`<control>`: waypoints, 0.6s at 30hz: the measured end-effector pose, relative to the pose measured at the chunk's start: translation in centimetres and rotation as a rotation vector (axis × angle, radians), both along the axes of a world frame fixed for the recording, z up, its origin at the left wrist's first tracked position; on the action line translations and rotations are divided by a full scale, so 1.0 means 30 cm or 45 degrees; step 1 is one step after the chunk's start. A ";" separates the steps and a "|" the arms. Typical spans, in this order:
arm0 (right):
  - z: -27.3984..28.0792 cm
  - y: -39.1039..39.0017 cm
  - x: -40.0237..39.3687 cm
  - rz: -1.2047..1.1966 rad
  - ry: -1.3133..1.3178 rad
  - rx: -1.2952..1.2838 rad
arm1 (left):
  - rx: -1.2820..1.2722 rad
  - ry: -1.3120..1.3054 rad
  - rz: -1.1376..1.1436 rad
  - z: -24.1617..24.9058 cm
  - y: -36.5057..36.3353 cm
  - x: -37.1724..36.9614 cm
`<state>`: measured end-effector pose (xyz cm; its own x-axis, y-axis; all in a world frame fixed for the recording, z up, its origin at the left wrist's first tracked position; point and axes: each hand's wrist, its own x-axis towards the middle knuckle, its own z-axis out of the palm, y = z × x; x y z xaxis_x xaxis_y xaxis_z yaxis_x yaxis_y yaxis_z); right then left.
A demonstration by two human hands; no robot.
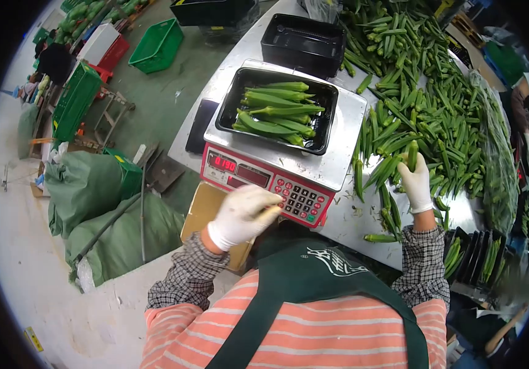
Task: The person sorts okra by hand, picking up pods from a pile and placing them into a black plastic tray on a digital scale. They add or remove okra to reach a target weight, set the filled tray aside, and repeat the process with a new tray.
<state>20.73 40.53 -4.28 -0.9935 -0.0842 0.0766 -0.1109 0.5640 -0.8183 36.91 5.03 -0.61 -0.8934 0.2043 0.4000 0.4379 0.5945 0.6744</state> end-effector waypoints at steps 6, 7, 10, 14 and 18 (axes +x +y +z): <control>0.229 -0.308 -0.010 0.289 -0.317 -0.223 | 0.041 0.061 0.453 0.125 -0.249 -0.079; 0.240 -0.345 -0.017 0.314 -0.217 -0.157 | 0.009 0.082 0.497 0.154 -0.279 -0.094; 0.245 -0.385 -0.046 0.341 -0.048 -0.035 | -0.030 0.187 0.575 0.204 -0.370 -0.148; 0.226 -0.394 -0.048 0.306 -0.101 0.021 | -0.256 0.269 0.686 0.255 -0.469 -0.263; 0.259 -0.433 -0.039 0.348 -0.509 -0.035 | -0.257 0.188 0.514 0.256 -0.489 -0.441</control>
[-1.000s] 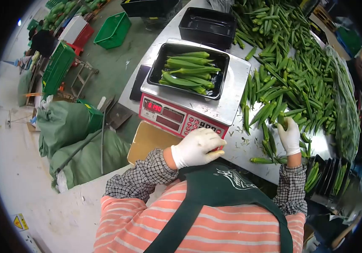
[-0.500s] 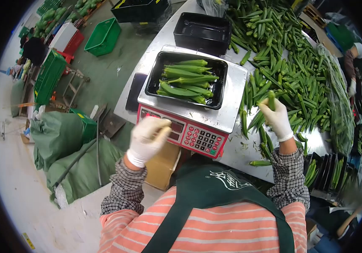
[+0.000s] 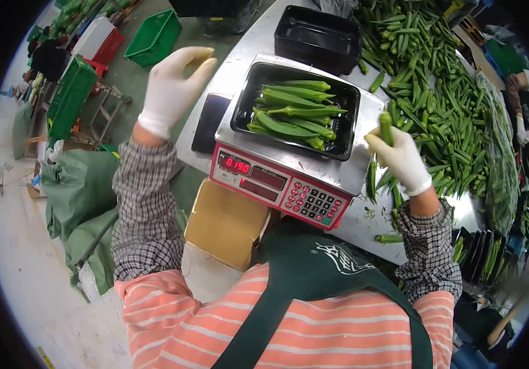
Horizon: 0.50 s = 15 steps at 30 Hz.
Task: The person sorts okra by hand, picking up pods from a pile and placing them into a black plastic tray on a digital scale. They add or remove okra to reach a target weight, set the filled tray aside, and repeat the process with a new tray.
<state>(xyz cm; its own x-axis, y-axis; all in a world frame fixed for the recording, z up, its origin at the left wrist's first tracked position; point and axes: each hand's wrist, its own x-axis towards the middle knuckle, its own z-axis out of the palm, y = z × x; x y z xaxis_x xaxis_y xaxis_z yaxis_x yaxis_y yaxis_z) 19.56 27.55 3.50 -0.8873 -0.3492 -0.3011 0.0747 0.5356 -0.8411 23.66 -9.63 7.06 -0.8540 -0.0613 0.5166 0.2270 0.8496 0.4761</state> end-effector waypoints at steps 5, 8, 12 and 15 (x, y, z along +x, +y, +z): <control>-0.053 -0.102 0.009 0.120 0.115 0.161 | -0.055 -0.129 -0.181 -0.035 0.071 -0.272; -0.114 -0.071 0.007 -0.011 0.072 0.017 | -0.081 -0.136 -0.285 -0.076 0.129 -0.416; -0.087 0.036 0.033 -0.263 -0.244 -0.312 | -0.356 -0.294 -0.319 -0.098 0.237 -0.563; -0.037 0.074 0.040 -0.090 -0.047 0.088 | -0.322 -0.252 -0.425 -0.121 0.297 -0.637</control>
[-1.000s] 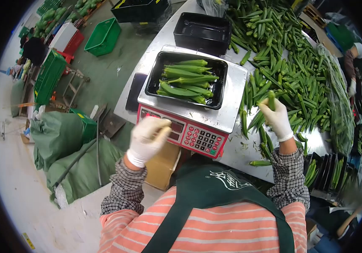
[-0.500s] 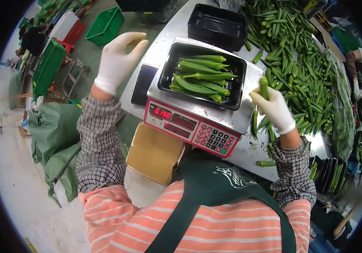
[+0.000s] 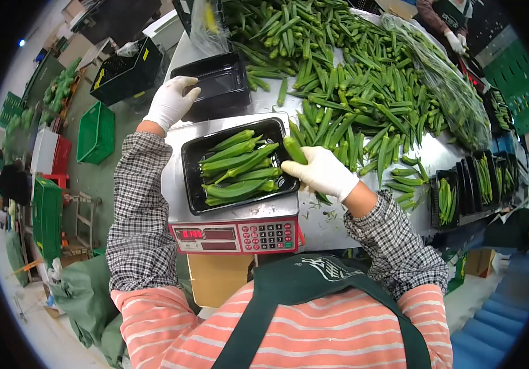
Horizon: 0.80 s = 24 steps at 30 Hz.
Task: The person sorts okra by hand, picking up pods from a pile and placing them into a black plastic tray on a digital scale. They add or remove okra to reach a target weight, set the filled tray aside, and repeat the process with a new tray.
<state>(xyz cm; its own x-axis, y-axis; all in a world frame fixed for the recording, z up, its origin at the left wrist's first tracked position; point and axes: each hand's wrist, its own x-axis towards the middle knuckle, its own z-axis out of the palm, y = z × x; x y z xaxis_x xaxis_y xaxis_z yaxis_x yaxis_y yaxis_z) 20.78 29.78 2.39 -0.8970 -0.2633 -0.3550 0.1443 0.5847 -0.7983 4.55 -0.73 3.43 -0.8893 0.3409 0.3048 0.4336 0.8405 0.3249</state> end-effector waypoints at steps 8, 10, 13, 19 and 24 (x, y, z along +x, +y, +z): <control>0.029 -0.133 -0.039 0.378 1.295 0.217 | 0.043 0.055 -0.008 0.102 0.044 0.046; 0.017 -0.225 -0.065 0.552 1.262 0.356 | 0.044 -0.034 0.033 0.093 0.038 0.087; -0.015 -0.287 -0.086 0.635 1.233 0.414 | 0.011 -0.049 0.081 0.082 0.001 0.142; 0.177 -0.030 -0.108 0.129 0.873 -0.033 | -0.084 0.011 0.145 0.021 -0.134 0.127; -0.171 0.444 -0.103 -0.451 0.480 0.242 | -0.308 0.001 0.000 -0.062 -0.097 -0.011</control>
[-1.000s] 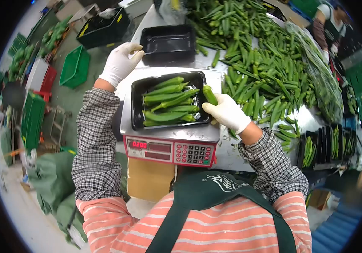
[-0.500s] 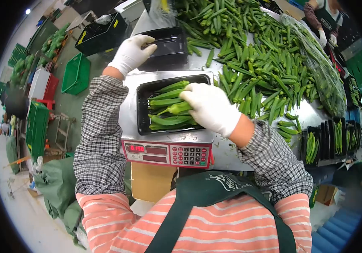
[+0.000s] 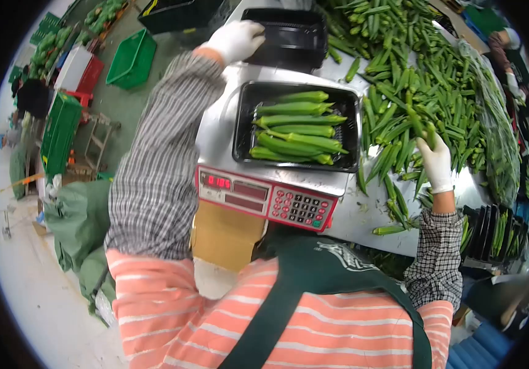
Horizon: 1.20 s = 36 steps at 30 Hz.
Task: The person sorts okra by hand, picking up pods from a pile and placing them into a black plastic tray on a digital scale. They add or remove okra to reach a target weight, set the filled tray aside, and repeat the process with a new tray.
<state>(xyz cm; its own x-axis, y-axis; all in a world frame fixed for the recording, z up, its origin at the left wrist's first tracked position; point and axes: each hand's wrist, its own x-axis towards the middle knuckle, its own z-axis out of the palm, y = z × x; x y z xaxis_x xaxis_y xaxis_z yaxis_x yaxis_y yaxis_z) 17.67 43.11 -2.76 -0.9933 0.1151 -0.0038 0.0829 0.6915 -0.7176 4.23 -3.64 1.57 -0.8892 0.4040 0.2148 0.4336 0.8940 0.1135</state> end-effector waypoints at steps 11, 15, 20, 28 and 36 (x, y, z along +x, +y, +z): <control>0.203 -0.393 0.149 0.375 -0.515 -0.274 | -0.491 -0.490 -0.061 -0.097 0.104 -0.199; 0.048 -0.501 0.125 0.554 -0.152 -0.231 | -0.419 -0.327 -0.097 -0.031 0.116 -0.154; 0.143 -0.413 0.160 0.287 -0.258 -0.538 | -0.037 -0.391 -0.004 0.019 0.075 -0.156; 0.141 0.197 0.572 -0.625 0.053 -0.991 | 0.322 -0.047 -0.053 0.242 0.036 0.273; -0.101 0.697 0.907 -1.461 0.456 -0.854 | -0.084 -0.299 0.015 -0.018 -0.011 0.619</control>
